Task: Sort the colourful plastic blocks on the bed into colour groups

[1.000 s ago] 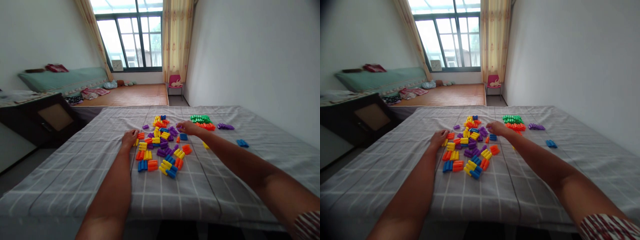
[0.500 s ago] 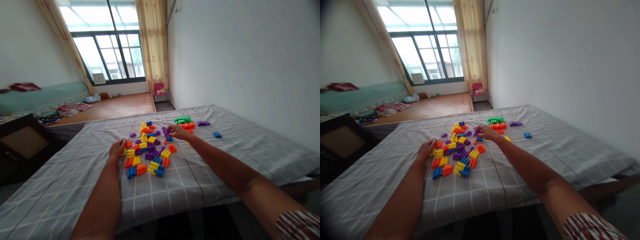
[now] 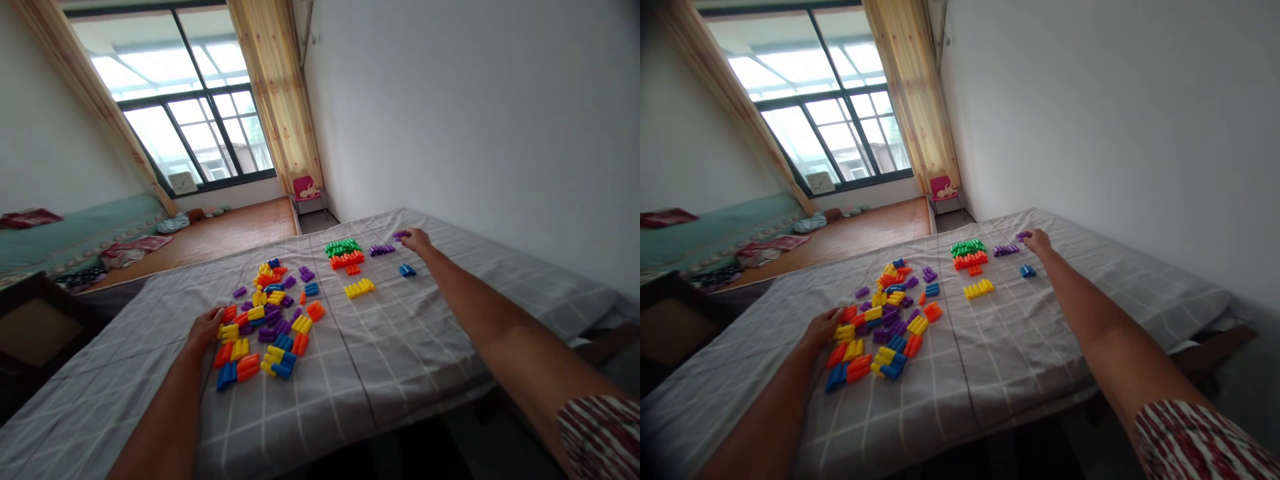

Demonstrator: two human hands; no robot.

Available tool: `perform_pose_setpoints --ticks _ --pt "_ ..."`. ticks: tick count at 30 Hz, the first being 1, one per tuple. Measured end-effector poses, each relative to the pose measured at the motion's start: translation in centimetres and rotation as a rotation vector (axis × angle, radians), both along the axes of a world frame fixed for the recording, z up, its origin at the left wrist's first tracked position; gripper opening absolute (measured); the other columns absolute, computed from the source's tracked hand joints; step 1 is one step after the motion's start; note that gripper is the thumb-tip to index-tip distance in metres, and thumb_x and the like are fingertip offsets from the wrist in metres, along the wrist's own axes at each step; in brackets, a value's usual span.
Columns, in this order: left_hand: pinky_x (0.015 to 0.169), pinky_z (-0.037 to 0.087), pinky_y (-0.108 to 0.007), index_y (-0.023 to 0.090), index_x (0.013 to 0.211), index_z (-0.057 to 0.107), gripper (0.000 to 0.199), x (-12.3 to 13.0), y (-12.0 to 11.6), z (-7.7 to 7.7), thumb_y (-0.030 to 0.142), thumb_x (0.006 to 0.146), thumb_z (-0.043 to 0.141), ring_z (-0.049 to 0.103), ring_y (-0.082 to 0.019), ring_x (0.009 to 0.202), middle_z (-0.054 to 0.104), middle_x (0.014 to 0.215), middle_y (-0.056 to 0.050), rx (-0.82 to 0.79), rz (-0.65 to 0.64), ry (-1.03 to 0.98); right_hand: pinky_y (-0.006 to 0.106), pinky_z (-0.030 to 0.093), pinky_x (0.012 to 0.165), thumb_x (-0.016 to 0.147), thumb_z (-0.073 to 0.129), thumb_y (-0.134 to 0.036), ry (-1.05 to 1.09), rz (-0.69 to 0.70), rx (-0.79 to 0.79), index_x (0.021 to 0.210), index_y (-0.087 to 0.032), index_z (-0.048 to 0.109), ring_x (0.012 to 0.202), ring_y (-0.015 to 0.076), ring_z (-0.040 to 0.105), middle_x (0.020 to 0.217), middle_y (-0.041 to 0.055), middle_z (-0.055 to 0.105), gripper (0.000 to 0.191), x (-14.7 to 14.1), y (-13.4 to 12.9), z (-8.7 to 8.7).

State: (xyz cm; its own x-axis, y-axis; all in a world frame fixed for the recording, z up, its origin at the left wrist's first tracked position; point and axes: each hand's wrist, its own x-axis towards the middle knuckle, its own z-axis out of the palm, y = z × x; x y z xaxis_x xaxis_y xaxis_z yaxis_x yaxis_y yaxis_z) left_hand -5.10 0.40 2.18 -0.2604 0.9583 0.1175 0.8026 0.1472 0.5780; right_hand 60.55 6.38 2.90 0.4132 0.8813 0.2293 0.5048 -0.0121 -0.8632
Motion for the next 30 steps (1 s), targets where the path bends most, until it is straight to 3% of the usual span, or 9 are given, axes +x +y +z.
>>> perform_pose_setpoints --ticks 3,5,10,14,21,30 --pt "0.072 0.047 -0.027 0.016 0.106 0.072 0.042 -0.3 0.0 -1.0 0.039 0.083 0.045 0.065 -0.026 0.096 0.074 0.099 -0.009 0.018 0.056 0.191 0.025 0.053 0.075 0.077 0.060 -0.018 -0.244 -0.108 -0.034 0.093 -0.018 0.072 0.090 0.0184 0.068 0.099 0.0056 0.074 0.020 1.9 0.9 -1.8" --pt "0.071 0.047 -0.026 0.016 0.111 0.071 0.046 -0.5 -0.2 -1.2 0.042 0.085 0.043 0.065 -0.025 0.095 0.073 0.102 -0.010 0.013 0.063 0.207 0.027 0.052 0.080 0.078 0.059 -0.020 -0.432 -0.174 -0.023 0.103 -0.020 0.072 0.095 0.0199 0.067 0.105 0.0056 0.073 0.028 2.2 1.0 -3.0" --pt "0.071 0.047 -0.026 0.016 0.111 0.071 0.046 -0.7 -0.6 -0.9 0.043 0.085 0.044 0.065 -0.024 0.094 0.074 0.100 -0.007 0.020 0.066 0.139 0.029 0.048 0.090 0.075 0.055 -0.016 -0.653 -0.107 -0.043 0.116 -0.021 0.068 0.102 0.0213 0.065 0.113 0.0060 0.070 0.043 2.4 0.7 -4.9" --pt "0.071 0.047 -0.027 0.017 0.106 0.073 0.044 -0.4 -0.7 -0.6 0.043 0.083 0.047 0.066 -0.025 0.093 0.074 0.097 -0.006 0.037 0.069 0.119 0.030 0.047 0.094 0.071 0.053 -0.008 -0.643 -0.027 -0.045 0.124 -0.019 0.063 0.104 0.0215 0.064 0.120 0.0070 0.067 0.055 3.3 0.4 -5.1" --pt "0.068 0.047 -0.027 0.018 0.101 0.073 0.043 -0.4 -0.7 -0.7 0.046 0.080 0.049 0.066 -0.025 0.090 0.075 0.093 -0.005 0.060 0.055 0.103 0.031 0.050 0.088 0.078 0.059 -0.022 -0.545 -0.050 -0.038 0.114 -0.017 0.066 0.092 0.0198 0.068 0.110 0.0085 0.071 0.037 4.4 0.0 -5.2" --pt "0.067 0.046 -0.025 0.016 0.106 0.072 0.047 -0.8 -0.3 -1.0 0.047 0.081 0.047 0.065 -0.024 0.090 0.074 0.095 -0.006 0.034 0.041 0.151 0.031 0.050 0.089 0.074 0.061 -0.012 -0.445 0.026 0.015 0.112 -0.015 0.065 0.096 0.0195 0.067 0.114 0.0101 0.069 0.038 4.3 0.6 -5.3"
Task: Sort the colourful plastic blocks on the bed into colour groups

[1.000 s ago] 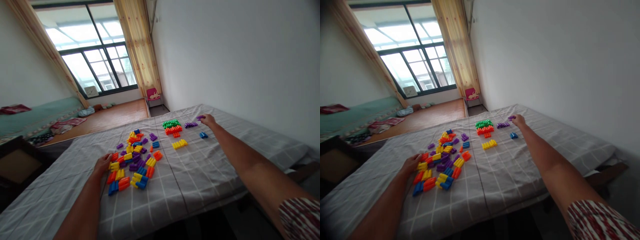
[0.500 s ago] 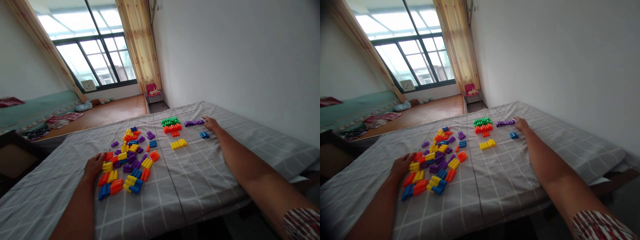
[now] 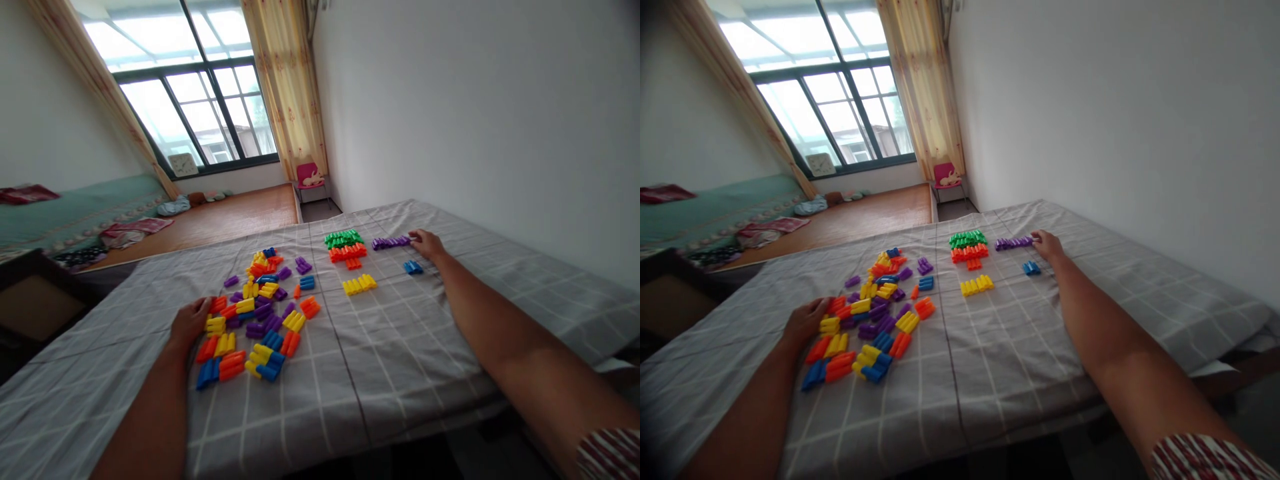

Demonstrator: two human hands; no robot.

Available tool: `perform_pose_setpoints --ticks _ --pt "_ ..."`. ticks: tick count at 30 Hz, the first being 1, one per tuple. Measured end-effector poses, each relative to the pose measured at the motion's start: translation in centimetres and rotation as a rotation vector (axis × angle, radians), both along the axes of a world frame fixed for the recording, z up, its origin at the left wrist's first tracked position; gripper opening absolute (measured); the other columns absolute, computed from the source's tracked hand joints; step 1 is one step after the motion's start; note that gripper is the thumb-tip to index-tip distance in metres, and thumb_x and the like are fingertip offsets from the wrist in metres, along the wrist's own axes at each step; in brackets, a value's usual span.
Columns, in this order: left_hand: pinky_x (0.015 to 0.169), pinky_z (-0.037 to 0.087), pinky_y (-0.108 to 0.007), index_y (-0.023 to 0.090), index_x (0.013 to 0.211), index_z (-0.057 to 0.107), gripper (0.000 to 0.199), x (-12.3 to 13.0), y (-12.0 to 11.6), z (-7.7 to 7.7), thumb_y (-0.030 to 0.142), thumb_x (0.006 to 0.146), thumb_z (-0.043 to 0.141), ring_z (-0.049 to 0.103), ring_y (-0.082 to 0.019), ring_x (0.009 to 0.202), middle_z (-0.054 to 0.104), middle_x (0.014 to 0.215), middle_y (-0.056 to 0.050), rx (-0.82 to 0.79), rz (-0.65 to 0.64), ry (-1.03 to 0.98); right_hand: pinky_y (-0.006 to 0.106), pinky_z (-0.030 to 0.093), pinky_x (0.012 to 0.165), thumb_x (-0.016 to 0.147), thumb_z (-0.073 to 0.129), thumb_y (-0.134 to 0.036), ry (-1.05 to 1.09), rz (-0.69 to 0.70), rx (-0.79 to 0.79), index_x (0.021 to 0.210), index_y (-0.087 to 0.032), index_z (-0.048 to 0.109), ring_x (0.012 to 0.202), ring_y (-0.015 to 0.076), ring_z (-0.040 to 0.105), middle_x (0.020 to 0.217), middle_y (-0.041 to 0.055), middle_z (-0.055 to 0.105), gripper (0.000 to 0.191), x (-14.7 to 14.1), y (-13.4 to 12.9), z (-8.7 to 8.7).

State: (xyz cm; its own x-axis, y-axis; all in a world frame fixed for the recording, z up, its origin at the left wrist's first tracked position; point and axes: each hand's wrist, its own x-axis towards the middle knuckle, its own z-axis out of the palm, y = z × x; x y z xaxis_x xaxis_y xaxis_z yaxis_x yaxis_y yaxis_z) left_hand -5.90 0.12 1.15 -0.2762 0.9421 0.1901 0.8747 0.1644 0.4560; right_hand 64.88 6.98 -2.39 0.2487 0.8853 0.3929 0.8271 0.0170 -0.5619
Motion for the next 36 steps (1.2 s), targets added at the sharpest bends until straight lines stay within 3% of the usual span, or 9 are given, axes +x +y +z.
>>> perform_pose_setpoints --ticks 7,17,29,36 --pt "0.071 0.046 -0.024 0.015 0.113 0.070 0.051 -0.3 0.2 -0.4 0.048 0.084 0.043 0.064 -0.023 0.096 0.073 0.104 -0.007 -0.026 -0.006 0.015 0.031 0.051 0.090 0.071 0.058 -0.010 0.114 0.052 -0.002 0.112 -0.016 0.064 0.100 0.0202 0.067 0.119 0.0108 0.066 0.042 -0.5 0.1 0.1" --pt "0.067 0.045 -0.023 0.016 0.111 0.071 0.050 0.5 -0.3 -0.2 0.048 0.084 0.043 0.064 -0.023 0.091 0.073 0.100 -0.006 -0.005 0.006 0.005 0.034 0.049 0.092 0.076 0.052 -0.014 0.020 -0.093 0.033 0.110 -0.014 0.066 0.099 0.0223 0.066 0.111 0.0117 0.070 0.036 0.7 -0.2 -0.6" --pt "0.067 0.042 -0.021 0.016 0.109 0.071 0.049 0.9 -0.6 0.1 0.047 0.085 0.042 0.063 -0.021 0.093 0.074 0.096 -0.004 -0.024 -0.010 0.026 0.035 0.048 0.092 0.077 0.051 -0.014 -0.005 -0.103 0.007 0.107 -0.012 0.067 0.100 0.0222 0.065 0.109 0.0121 0.070 0.034 1.0 -0.4 -1.1" --pt "0.067 0.043 -0.024 0.018 0.113 0.070 0.048 1.2 -0.8 0.5 0.045 0.087 0.039 0.063 -0.022 0.092 0.073 0.103 -0.006 -0.046 -0.005 0.040 0.030 0.050 0.086 0.074 0.056 -0.012 0.103 -0.108 -0.046 0.100 -0.013 0.068 0.093 0.0191 0.066 0.103 0.0109 0.071 0.029 0.2 -1.3 0.3"
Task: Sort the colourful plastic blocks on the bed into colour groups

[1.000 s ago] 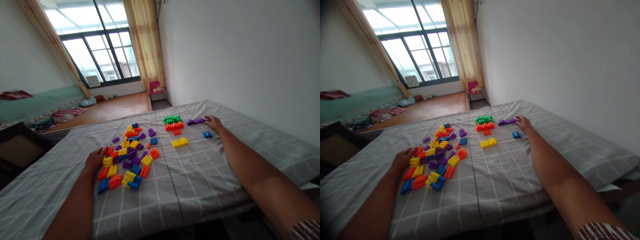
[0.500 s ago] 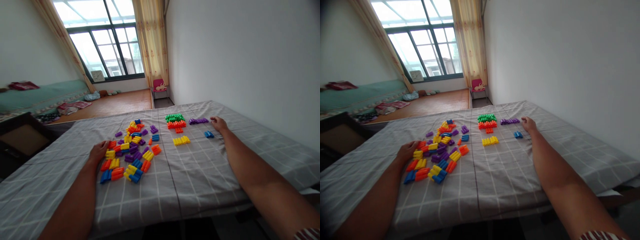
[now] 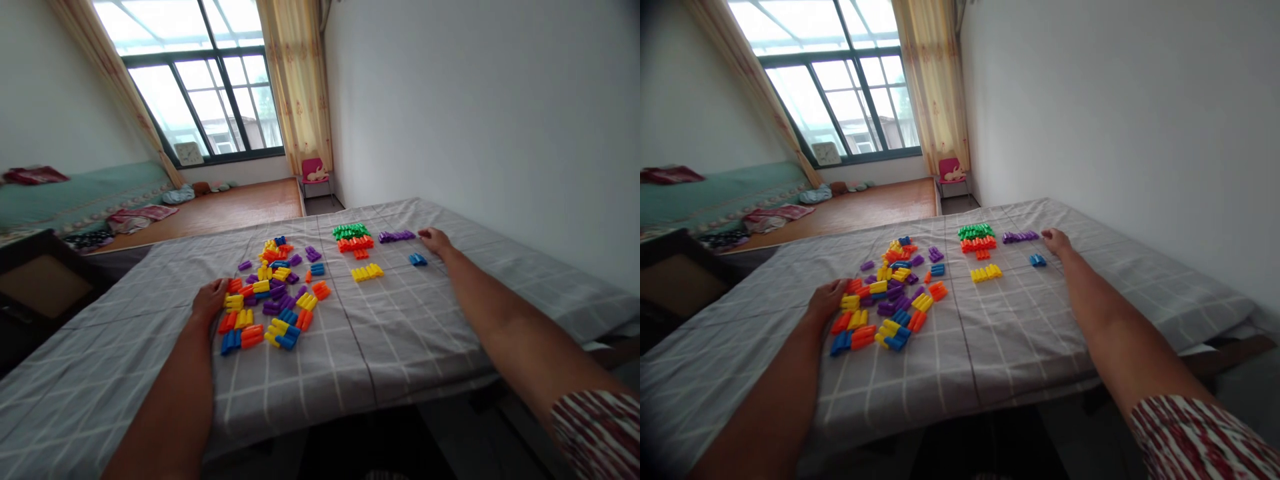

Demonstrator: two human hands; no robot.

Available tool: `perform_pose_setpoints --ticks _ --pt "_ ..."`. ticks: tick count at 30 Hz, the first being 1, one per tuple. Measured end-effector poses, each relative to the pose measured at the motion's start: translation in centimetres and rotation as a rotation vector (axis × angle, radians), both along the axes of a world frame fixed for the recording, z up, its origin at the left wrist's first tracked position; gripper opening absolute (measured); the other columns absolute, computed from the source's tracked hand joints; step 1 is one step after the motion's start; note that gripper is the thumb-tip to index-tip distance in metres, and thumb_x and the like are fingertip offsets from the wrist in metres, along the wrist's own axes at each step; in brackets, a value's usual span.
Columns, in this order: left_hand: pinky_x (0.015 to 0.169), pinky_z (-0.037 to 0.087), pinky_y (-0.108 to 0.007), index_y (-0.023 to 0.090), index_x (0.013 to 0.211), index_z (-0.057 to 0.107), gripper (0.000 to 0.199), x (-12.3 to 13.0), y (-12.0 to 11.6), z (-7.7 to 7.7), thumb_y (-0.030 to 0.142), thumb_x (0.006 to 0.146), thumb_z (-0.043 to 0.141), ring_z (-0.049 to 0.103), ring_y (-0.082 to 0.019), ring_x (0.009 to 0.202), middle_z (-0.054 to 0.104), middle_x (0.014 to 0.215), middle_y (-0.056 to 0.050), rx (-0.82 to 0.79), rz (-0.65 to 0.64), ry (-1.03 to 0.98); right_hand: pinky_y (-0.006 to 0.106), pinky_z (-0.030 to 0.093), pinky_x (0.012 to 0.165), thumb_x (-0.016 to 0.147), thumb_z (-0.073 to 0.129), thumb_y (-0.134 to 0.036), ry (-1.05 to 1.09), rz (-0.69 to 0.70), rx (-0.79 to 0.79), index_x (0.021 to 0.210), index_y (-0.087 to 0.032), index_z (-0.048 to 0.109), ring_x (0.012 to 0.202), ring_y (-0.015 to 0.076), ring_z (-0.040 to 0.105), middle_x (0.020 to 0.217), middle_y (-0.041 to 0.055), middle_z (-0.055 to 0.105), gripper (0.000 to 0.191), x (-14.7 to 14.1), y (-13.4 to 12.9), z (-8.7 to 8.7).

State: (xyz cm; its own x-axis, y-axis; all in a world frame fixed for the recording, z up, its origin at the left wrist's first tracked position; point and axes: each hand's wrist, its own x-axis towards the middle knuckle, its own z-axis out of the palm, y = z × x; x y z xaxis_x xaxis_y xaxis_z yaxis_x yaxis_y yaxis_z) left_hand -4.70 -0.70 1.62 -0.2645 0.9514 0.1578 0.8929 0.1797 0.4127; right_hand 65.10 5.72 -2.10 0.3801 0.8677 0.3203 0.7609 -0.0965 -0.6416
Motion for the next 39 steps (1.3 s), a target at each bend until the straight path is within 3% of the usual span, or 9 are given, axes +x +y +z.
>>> perform_pose_setpoints --ticks 6,10,16,21,25,28,31,35,39 --pt "0.068 0.043 -0.026 0.020 0.113 0.070 0.048 0.2 0.2 0.1 0.046 0.088 0.039 0.063 -0.024 0.093 0.072 0.107 -0.010 0.004 -0.022 0.012 0.032 0.049 0.077 0.081 0.055 -0.031 -0.122 -0.173 -0.092 0.091 -0.014 0.069 0.087 0.0235 0.067 0.092 0.0124 0.072 0.025 -1.3 -3.9 2.6" --pt "0.064 0.041 -0.026 0.019 0.112 0.070 0.049 0.2 0.4 -0.3 0.048 0.088 0.038 0.063 -0.024 0.090 0.072 0.105 -0.011 0.008 -0.036 0.007 0.030 0.048 0.072 0.078 0.058 -0.054 -0.216 -0.066 -0.186 0.092 -0.017 0.067 0.084 0.0228 0.066 0.092 0.0096 0.072 0.041 -3.6 -7.9 2.2" --pt "0.063 0.038 -0.025 0.017 0.109 0.070 0.048 0.9 -0.1 -0.2 0.046 0.089 0.037 0.061 -0.021 0.087 0.072 0.102 -0.010 0.008 -0.044 0.023 0.027 0.048 0.076 0.074 0.066 -0.041 -0.275 0.063 -0.171 0.113 -0.016 0.061 0.091 0.0205 0.066 0.109 0.0093 0.069 0.047 -4.7 -9.9 0.8" --pt "0.064 0.036 -0.024 0.019 0.105 0.071 0.046 1.5 -0.6 -0.4 0.043 0.092 0.033 0.061 -0.018 0.086 0.072 0.102 -0.007 0.017 -0.085 0.052 0.037 0.047 0.085 0.075 0.064 -0.038 -0.420 0.035 -0.116 0.110 -0.012 0.064 0.102 0.0288 0.062 0.113 0.0157 0.067 0.044 -6.3 -9.0 2.6" --pt "0.066 0.036 -0.025 0.019 0.107 0.070 0.045 1.6 -0.3 -0.6 0.043 0.092 0.035 0.061 -0.018 0.085 0.072 0.100 -0.007 0.011 -0.078 0.071 0.036 0.046 0.091 0.084 0.054 -0.034 -0.428 0.349 0.106 0.113 -0.014 0.064 0.102 0.0243 0.062 0.115 0.0130 0.066 0.037 -15.4 -9.2 5.9" --pt "0.068 0.036 -0.025 0.020 0.108 0.070 0.044 1.6 -0.3 -0.7 0.043 0.093 0.036 0.061 -0.019 0.087 0.072 0.101 -0.007 0.013 -0.068 0.072 0.031 0.049 0.083 0.087 0.052 -0.033 -0.339 0.714 0.082 0.114 -0.017 0.065 0.094 0.0197 0.065 0.111 0.0089 0.069 0.034 -24.1 -10.0 7.7" --pt "0.068 0.036 -0.025 0.020 0.107 0.070 0.043 1.7 -0.5 -0.6 0.041 0.093 0.036 0.061 -0.018 0.089 0.072 0.102 -0.007 0.020 -0.075 0.070 0.030 0.049 0.082 0.082 0.060 -0.029 -0.413 0.953 -0.033 0.111 -0.022 0.068 0.094 0.0205 0.065 0.109 0.0059 0.070 0.030 -29.8 -10.0 8.5" --pt "0.067 0.036 -0.025 0.019 0.104 0.071 0.044 1.8 -0.8 -0.5 0.041 0.093 0.035 0.061 -0.018 0.088 0.072 0.101 -0.008 0.032 -0.080 0.068 0.029 0.050 0.080 0.072 0.070 -0.024 -0.433 1.114 -0.254 0.107 -0.026 0.070 0.094 0.0216 0.066 0.107 0.0036 0.071 0.035 -31.6 -8.9 7.9" --pt "0.067 0.036 -0.026 0.019 0.105 0.071 0.044 1.8 -0.4 -0.7 0.042 0.092 0.036 0.061 -0.020 0.089 0.072 0.101 -0.009 0.031 -0.063 0.072 0.028 0.051 0.078 0.078 0.065 -0.026 -0.195 1.080 -0.152 0.110 -0.022 0.068 0.089 0.0187 0.067 0.103 0.0041 0.072 0.033 -31.7 -8.5 5.8"
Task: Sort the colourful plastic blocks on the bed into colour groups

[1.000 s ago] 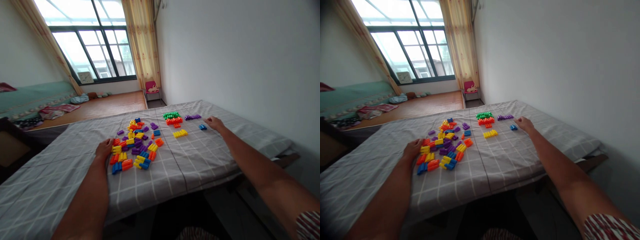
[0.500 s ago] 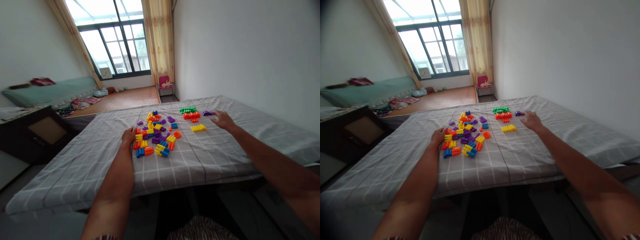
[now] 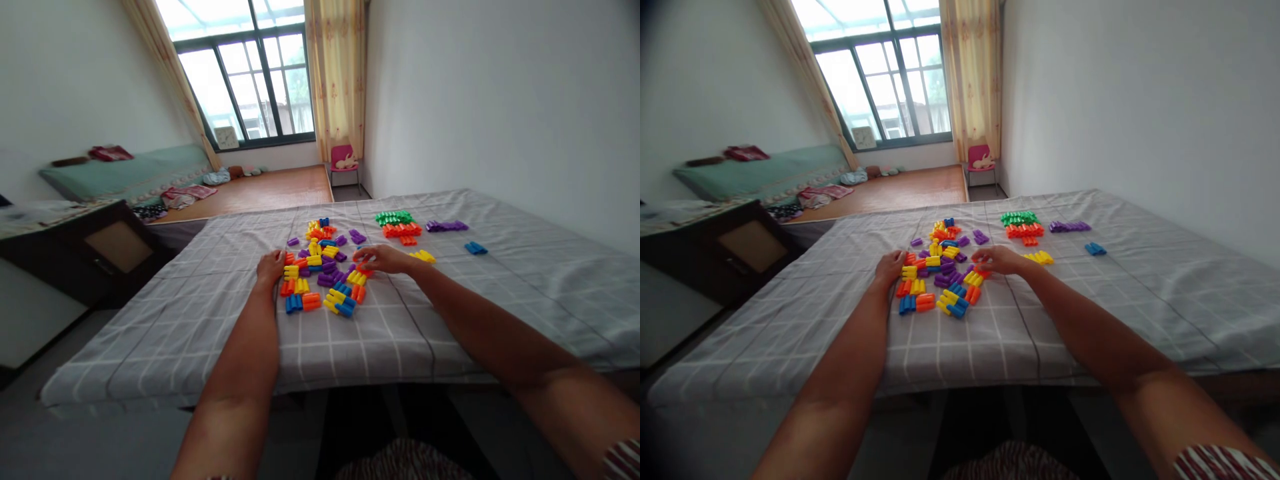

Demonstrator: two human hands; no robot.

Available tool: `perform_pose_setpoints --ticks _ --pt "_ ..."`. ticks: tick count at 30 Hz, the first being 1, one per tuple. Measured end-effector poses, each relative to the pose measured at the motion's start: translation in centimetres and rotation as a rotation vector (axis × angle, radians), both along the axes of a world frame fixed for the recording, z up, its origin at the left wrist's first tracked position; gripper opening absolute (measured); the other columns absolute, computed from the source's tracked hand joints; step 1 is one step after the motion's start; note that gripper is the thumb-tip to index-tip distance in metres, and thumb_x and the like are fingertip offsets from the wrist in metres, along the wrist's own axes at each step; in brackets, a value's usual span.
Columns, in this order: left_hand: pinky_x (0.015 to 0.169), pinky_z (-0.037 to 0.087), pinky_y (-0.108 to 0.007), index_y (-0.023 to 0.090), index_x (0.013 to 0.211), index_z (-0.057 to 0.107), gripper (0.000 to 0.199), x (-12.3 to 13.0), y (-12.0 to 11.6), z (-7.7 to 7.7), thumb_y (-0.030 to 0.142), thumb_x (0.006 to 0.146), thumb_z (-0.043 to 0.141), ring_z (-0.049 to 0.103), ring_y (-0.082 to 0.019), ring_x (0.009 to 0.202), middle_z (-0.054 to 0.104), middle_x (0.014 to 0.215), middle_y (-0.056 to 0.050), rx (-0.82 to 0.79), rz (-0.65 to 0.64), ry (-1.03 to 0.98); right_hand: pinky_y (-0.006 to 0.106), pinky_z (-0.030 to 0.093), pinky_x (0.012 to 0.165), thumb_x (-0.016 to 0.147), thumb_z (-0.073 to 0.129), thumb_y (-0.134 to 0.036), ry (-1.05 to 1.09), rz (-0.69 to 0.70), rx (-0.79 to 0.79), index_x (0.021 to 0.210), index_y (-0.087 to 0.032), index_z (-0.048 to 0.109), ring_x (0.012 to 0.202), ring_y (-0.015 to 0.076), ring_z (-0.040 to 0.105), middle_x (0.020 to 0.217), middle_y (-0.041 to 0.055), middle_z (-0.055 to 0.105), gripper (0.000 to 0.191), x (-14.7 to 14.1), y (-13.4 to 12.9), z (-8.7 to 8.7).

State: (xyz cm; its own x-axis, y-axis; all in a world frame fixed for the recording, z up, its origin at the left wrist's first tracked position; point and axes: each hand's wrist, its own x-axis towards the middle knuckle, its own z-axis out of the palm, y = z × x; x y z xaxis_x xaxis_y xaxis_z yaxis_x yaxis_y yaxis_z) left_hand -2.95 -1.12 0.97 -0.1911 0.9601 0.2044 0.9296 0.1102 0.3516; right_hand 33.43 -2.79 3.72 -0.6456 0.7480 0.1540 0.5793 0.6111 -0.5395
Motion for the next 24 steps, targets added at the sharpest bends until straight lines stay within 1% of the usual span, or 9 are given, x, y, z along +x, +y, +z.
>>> perform_pose_setpoints --ticks 2,4,8,10,14,16,20,24 --pt "0.067 0.037 -0.026 0.020 0.106 0.071 0.043 0.0 0.2 -0.1 0.042 0.092 0.036 0.061 -0.020 0.090 0.072 0.104 -0.009 -0.001 0.006 0.011 0.029 0.051 0.079 0.080 0.061 -0.025 0.122 -0.071 0.071 0.113 -0.019 0.066 0.088 0.0181 0.067 0.101 0.0056 0.072 0.033 -0.4 -0.3 -1.0" --pt "0.068 0.037 -0.025 0.020 0.107 0.071 0.044 0.0 0.3 -0.1 0.042 0.092 0.036 0.061 -0.019 0.091 0.072 0.105 -0.009 -0.002 0.008 0.021 0.029 0.051 0.079 0.082 0.058 -0.022 0.197 -0.105 0.128 0.113 -0.018 0.066 0.089 0.0181 0.067 0.103 0.0075 0.071 0.032 -0.9 -0.7 -1.6" --pt "0.067 0.037 -0.025 0.020 0.106 0.071 0.044 0.0 0.1 0.1 0.042 0.092 0.036 0.061 -0.019 0.091 0.072 0.104 -0.009 -0.006 -0.007 0.033 0.030 0.051 0.078 0.085 0.056 -0.024 0.257 -0.107 0.179 0.108 -0.018 0.068 0.092 0.0193 0.065 0.106 0.0095 0.070 0.027 -1.0 -1.0 -1.5" --pt "0.067 0.037 -0.025 0.019 0.105 0.071 0.044 0.1 0.0 0.2 0.041 0.092 0.036 0.061 -0.019 0.089 0.072 0.102 -0.008 -0.008 -0.017 0.029 0.031 0.050 0.078 0.085 0.057 -0.026 0.243 -0.043 0.175 0.107 -0.020 0.068 0.092 0.0195 0.064 0.105 0.0082 0.070 0.025 -0.6 -1.0 -1.3" --pt "0.067 0.037 -0.024 0.019 0.107 0.071 0.044 0.1 0.0 0.3 0.042 0.092 0.037 0.061 -0.018 0.086 0.072 0.101 -0.007 -0.008 -0.020 0.015 0.036 0.046 0.090 0.082 0.063 -0.027 0.151 0.204 0.174 0.110 -0.022 0.068 0.103 0.0206 0.060 0.111 0.0075 0.067 0.028 0.3 -1.2 -1.1" --pt "0.068 0.038 -0.024 0.019 0.107 0.071 0.044 0.0 0.1 0.3 0.041 0.091 0.037 0.061 -0.018 0.087 0.072 0.102 -0.007 -0.007 -0.023 0.017 0.035 0.046 0.090 0.081 0.064 -0.025 0.119 0.225 0.156 0.111 -0.022 0.067 0.102 0.0198 0.060 0.113 0.0080 0.064 0.030 0.6 -1.2 -1.2" --pt "0.068 0.038 -0.023 0.019 0.109 0.071 0.043 0.0 0.3 0.6 0.041 0.091 0.038 0.061 -0.018 0.088 0.073 0.102 -0.007 -0.027 -0.016 0.027 0.032 0.048 0.081 0.073 0.072 -0.027 0.138 0.086 0.138 0.103 -0.019 0.064 0.090 0.0182 0.060 0.104 0.0076 0.062 0.032 0.7 -0.9 -1.6" --pt "0.069 0.039 -0.023 0.019 0.110 0.071 0.043 0.1 0.3 0.8 0.040 0.091 0.038 0.061 -0.018 0.092 0.072 0.105 -0.007 -0.035 -0.008 0.024 0.030 0.046 0.071 0.065 0.079 -0.035 0.176 -0.129 0.178 0.094 -0.018 0.058 0.078 0.0170 0.057 0.090 0.0049 0.061 0.040 0.2 -0.6 -1.9"
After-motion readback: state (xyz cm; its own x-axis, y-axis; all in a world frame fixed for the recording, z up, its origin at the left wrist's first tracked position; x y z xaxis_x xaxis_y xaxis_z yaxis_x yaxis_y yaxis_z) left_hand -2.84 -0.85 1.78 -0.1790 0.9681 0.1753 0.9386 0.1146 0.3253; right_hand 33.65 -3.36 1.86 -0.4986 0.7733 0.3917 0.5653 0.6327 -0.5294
